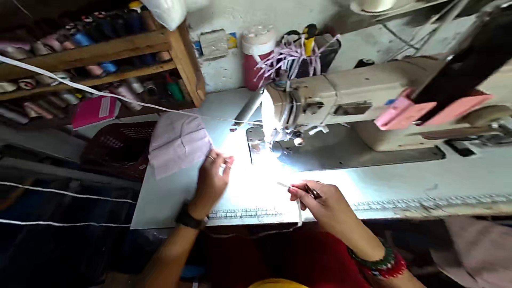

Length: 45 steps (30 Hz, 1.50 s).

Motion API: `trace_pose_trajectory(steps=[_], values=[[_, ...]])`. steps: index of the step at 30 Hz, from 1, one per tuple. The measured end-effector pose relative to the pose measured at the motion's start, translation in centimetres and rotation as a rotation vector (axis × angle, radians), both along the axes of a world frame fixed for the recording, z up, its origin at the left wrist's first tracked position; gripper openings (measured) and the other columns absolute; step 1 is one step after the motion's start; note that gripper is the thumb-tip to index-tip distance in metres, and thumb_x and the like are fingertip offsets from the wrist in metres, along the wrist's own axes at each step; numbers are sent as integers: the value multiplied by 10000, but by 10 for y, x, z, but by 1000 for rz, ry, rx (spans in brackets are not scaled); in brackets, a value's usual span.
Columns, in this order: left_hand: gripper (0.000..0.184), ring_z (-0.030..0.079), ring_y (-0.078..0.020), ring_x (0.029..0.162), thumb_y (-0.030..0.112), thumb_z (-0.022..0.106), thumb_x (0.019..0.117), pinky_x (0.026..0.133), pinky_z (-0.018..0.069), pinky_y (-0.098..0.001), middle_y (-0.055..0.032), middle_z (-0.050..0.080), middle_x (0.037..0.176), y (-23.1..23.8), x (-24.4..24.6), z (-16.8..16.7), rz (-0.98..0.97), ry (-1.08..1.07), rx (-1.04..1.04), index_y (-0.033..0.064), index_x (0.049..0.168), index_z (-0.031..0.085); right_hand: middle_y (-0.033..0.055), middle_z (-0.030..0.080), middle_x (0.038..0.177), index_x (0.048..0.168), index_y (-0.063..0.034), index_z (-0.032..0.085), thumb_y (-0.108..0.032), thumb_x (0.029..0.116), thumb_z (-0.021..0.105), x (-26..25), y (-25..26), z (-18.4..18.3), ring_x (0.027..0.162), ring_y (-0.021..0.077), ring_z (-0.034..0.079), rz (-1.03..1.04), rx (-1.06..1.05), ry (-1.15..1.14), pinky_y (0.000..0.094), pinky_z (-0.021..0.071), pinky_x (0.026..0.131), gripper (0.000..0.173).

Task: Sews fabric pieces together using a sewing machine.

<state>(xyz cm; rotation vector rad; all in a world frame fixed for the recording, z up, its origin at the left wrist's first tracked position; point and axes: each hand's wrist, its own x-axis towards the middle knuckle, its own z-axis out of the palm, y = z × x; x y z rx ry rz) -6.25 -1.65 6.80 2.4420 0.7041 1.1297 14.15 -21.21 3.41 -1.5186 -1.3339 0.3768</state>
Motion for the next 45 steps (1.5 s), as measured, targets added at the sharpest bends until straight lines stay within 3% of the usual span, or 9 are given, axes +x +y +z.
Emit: trace_pose_trajectory(steps=[4, 11, 21, 27, 32, 37, 40, 43, 45], values=[[164, 677, -333, 922, 105, 645, 978, 857, 566, -508, -210, 671, 1017, 102, -31, -13, 74, 410, -109, -34, 1013, 725, -50, 711, 754, 945, -69, 747, -234, 1014, 573, -1, 29, -26, 625, -39, 621, -32, -36, -26, 138, 528, 593, 250], [270, 628, -401, 1145, 158, 480, 1044, 1021, 487, -548, -243, 647, 1140, 113, -29, -27, 141, 745, -57, -35, 1098, 660, -53, 707, 755, 917, -82, 748, -275, 999, 576, -5, 32, -37, 665, -64, 631, -111, -55, -37, 117, 532, 626, 271], [271, 640, -375, 1114, 178, 479, 1048, 969, 502, -551, -216, 651, 1135, 113, -25, -27, 175, 625, -147, -14, 1098, 664, -52, 693, 804, 892, -104, 752, -315, 967, 621, -5, 34, -37, 730, -70, 598, -152, -4, -69, 105, 494, 681, 260], [407, 607, -191, 1172, 228, 354, 1098, 1021, 501, -433, -155, 629, 1287, 137, -54, -24, 139, -78, -644, -20, 1327, 581, -89, 706, 783, 977, -72, 699, -182, 990, 581, -4, 32, -32, 702, -63, 652, -180, 7, 200, 114, 552, 665, 162], [221, 643, -319, 1044, 137, 540, 991, 885, 559, -462, -237, 598, 1199, 83, -52, 15, 126, 275, 8, -66, 994, 630, -67, 671, 767, 1101, -40, 654, -118, 1003, 560, 0, 32, -13, 569, 2, 611, -326, -28, 507, 177, 545, 531, 156], [255, 712, -292, 842, 222, 548, 1009, 706, 607, -437, -175, 681, 1045, -66, -2, 7, -176, 638, -86, 7, 1025, 685, -87, 665, 799, 1067, -79, 663, -186, 1050, 524, -21, 24, 10, 536, -59, 547, 18, -65, 364, 120, 487, 499, 176], [254, 704, -288, 882, 234, 583, 1024, 757, 588, -469, -164, 690, 1046, -74, 6, 23, -557, 759, -294, 15, 1077, 700, -24, 645, 738, 1063, -84, 711, -162, 1025, 519, -28, 15, 1, 557, 28, 559, 119, -238, 106, 215, 491, 525, 211], [271, 698, -257, 838, 213, 528, 1046, 766, 575, -448, -137, 709, 913, -20, 20, 22, -324, 639, -219, 20, 1079, 715, 37, 725, 850, 1124, -127, 728, -68, 890, 541, -30, -11, -11, 711, 181, 697, 102, -299, -191, 421, 581, 614, 305], [379, 640, -334, 1113, 331, 581, 1017, 965, 527, -506, -192, 659, 1152, 21, 38, -4, -34, 613, -155, 18, 1211, 669, 21, 744, 878, 1133, -153, 730, -62, 858, 560, -28, -26, -12, 739, 197, 722, 71, -317, -264, 453, 588, 620, 335]])
